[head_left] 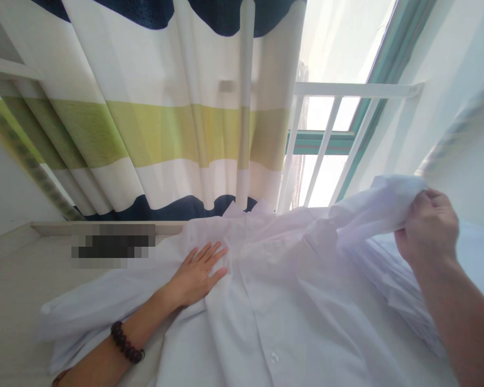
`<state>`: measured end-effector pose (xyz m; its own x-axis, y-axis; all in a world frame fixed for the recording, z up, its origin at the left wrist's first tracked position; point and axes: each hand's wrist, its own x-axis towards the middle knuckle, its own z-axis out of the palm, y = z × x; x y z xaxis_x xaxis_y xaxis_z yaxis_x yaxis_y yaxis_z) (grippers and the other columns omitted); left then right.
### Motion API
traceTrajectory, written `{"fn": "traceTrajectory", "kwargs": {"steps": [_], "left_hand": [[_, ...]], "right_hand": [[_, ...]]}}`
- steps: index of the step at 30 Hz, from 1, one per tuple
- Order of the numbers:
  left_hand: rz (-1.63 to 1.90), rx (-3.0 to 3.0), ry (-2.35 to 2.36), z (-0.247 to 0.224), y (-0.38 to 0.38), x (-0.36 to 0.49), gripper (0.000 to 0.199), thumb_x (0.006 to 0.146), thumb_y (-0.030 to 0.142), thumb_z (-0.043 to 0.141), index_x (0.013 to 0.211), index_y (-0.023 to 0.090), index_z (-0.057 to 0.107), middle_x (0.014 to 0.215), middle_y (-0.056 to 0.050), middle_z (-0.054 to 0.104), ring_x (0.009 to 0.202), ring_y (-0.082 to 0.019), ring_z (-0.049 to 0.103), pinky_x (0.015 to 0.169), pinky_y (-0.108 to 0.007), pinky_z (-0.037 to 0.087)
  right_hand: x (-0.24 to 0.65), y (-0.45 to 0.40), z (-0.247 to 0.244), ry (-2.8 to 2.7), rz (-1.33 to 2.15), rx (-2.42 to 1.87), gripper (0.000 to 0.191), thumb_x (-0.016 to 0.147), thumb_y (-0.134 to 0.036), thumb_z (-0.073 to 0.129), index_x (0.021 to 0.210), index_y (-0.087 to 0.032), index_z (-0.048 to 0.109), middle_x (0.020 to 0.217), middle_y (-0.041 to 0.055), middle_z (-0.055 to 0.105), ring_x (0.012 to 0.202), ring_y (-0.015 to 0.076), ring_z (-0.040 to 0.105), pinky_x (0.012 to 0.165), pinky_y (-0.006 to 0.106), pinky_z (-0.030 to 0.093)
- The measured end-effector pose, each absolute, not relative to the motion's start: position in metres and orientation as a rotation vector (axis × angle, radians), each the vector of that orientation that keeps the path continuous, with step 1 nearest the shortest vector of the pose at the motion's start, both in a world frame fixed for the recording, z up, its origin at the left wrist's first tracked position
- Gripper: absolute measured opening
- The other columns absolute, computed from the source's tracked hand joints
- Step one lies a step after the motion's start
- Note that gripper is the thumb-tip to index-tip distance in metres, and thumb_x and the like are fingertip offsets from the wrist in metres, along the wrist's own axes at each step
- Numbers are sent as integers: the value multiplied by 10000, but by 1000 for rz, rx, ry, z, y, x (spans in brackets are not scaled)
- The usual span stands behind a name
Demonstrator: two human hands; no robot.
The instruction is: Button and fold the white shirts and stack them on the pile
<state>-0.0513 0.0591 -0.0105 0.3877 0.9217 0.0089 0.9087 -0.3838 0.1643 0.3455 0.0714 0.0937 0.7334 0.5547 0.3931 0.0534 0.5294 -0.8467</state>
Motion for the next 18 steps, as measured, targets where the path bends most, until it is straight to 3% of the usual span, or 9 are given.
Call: {"fn": "traceTrajectory", "kwargs": {"steps": [4, 8, 10, 12, 15, 18], "left_hand": [[105, 2484, 1682, 4, 62, -53, 490, 891, 396, 426, 1352, 234, 470, 1474, -78, 389, 1366, -287, 325, 1120, -529, 185], [509, 2536, 1616, 14, 55, -35, 431, 897, 330, 405, 1287, 173, 500, 1318, -114, 550, 1253, -276, 469, 1101, -480, 288], [658, 2544, 1500, 12, 50, -25, 464, 946, 353, 347, 1379, 193, 388, 1384, -92, 487, 1298, -244, 417, 1102, -425, 313], [592, 2583, 1415, 5, 47, -20, 510, 967, 401, 326, 1448, 238, 281, 1474, -57, 385, 1371, -236, 310, 1132, -436, 253], [336, 2639, 1409, -9, 47, -20, 568, 962, 458, 332, 1485, 270, 213, 1530, -38, 279, 1414, -264, 206, 1146, -507, 153], [222, 2646, 1456, -16, 50, -24, 594, 955, 478, 338, 1494, 279, 188, 1540, -39, 238, 1416, -276, 198, 1139, -514, 150]], "right_hand": [[335, 65, 88, -848, 370, -999, 255, 779, -406, 625, 973, -243, 594, 900, 53, 656, 872, 233, 637, 714, 355, 539], [284, 54, 78, -1606, 708, -1033, 362, 776, -436, 636, 1074, -230, 654, 959, 48, 702, 908, 234, 649, 760, 355, 546], [265, 48, 78, -2034, 838, -996, 327, 813, -385, 598, 1111, -264, 661, 1059, 38, 696, 955, 224, 641, 814, 353, 536], [261, 48, 79, -2185, 762, -1018, 305, 856, -350, 530, 1128, -286, 652, 1125, 30, 677, 981, 216, 635, 844, 363, 526], [282, 59, 73, -1963, 459, -1261, 343, 881, -393, 477, 1158, -250, 618, 1159, 67, 652, 1012, 238, 620, 854, 398, 516], [311, 73, 53, -1787, 332, -1592, 559, 837, -518, 519, 1297, -201, 516, 1246, 142, 592, 1004, 287, 619, 851, 433, 504]]}}
